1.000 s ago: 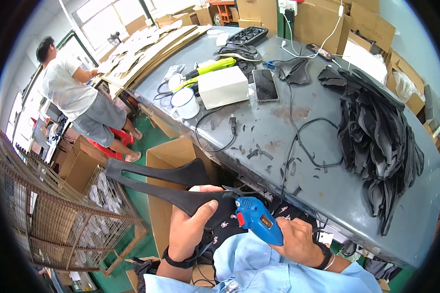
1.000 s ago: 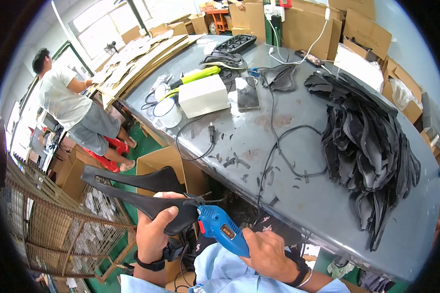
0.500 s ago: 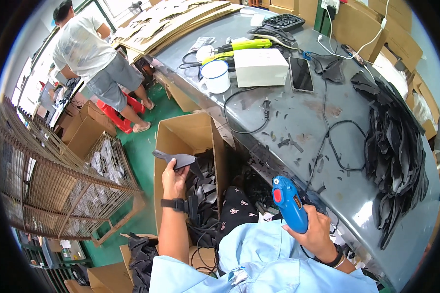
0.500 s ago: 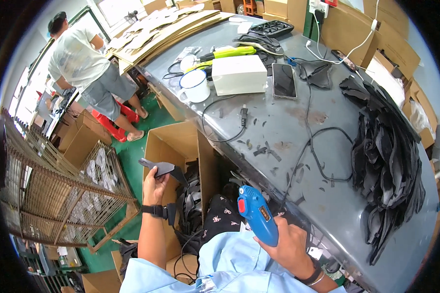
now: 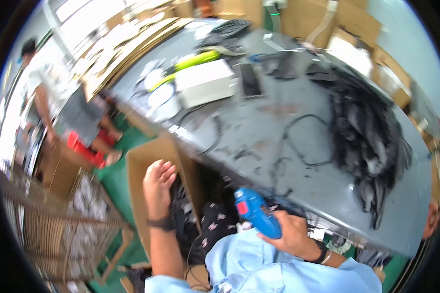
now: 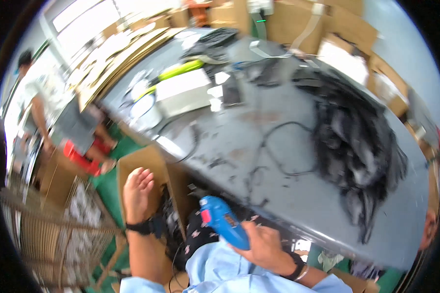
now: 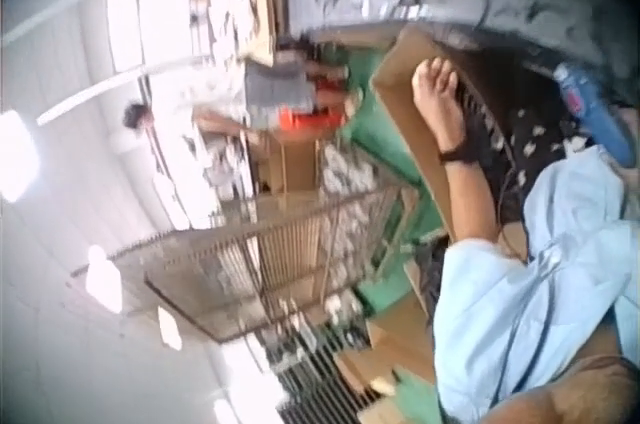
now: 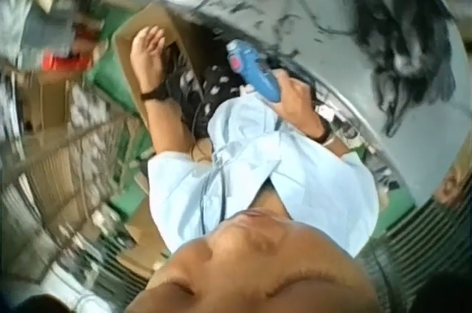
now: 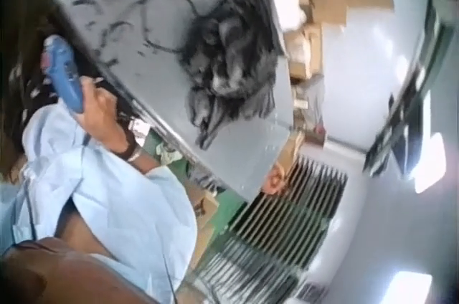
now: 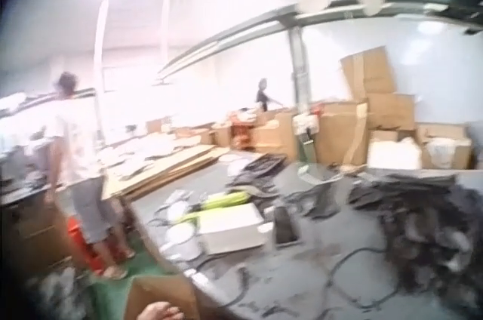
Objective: The person trims excess material from black shoe components using electric shears, handling each piece one at a time. They rotate the components by hand to reach different edges before placing the finished pieces into a cardboard box.
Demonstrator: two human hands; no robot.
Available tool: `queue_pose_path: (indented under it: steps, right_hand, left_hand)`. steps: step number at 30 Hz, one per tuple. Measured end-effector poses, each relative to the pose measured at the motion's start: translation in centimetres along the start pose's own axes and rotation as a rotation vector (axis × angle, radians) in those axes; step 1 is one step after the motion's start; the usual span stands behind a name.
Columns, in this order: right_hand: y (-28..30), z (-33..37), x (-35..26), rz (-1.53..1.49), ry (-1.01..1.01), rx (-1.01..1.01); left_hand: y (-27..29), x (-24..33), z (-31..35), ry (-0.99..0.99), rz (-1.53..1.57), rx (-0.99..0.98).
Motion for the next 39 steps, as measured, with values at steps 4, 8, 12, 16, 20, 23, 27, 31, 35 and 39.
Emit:
queue_pose_path:
  steps: [4, 8, 12, 16, 20, 23, 27, 31, 35, 39]
  right_hand:
    - [1.0, 0.4, -0.2, -0.106, 0.012, 0.11]
    - [3.4, 1.6, 0.7, -0.129, -0.009, 0.308]
    - [5.9, 2.8, 2.0, -0.227, -0.115, 0.476]
    - [6.7, 3.8, 3.1, -0.225, -0.129, 0.492]
    - [6.5, 4.0, 3.6, -0.199, -0.103, 0.53]
    - [6.4, 4.2, 3.8, -0.151, -0.158, 0.553]
    - [7.1, 4.5, 5.0, -0.23, -0.209, 0.561]
    - [7.3, 4.0, 5.3, -0.304, -0.274, 0.588]
    - [6.3, 3.3, 6.4, -0.442, -0.413, 0.583]
    - [5.4, 0.3, 4.6, -0.547, -0.401, 0.47]
  left_hand:
    - [-11.5, 2.4, 3.6, 0.07, -0.109, -0.385]
    - [-24.0, -0.3, 6.7, 0.144, -0.304, -0.701]
    - [-34.7, -5.6, 8.7, 0.248, -0.322, -0.965]
    - [-42.2, -9.0, 10.2, 0.163, -0.44, -0.921]
    - [-45.3, -11.4, 10.4, 0.152, -0.678, -0.963]
    - [-45.0, -11.7, 10.2, 0.211, -0.601, -0.907]
    - [-41.0, -9.4, 10.4, 0.2, -0.552, -0.89]
    - [-32.8, -7.1, 8.6, 0.368, -0.262, -0.715]
    - [-25.6, -5.6, 11.3, 0.414, 0.029, -0.617]
    - [-18.2, -7.1, 14.2, 0.495, 0.296, -0.624]
Point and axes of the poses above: each hand's wrist, its own z-axis away from the middle knuckle, its own y-axis out of the back of the hand, x = y × z, the point moved 4 cm from there along -z, towards the middle knuckle, and after that the axes turned 1 degree about x, right-handed, at the moved point
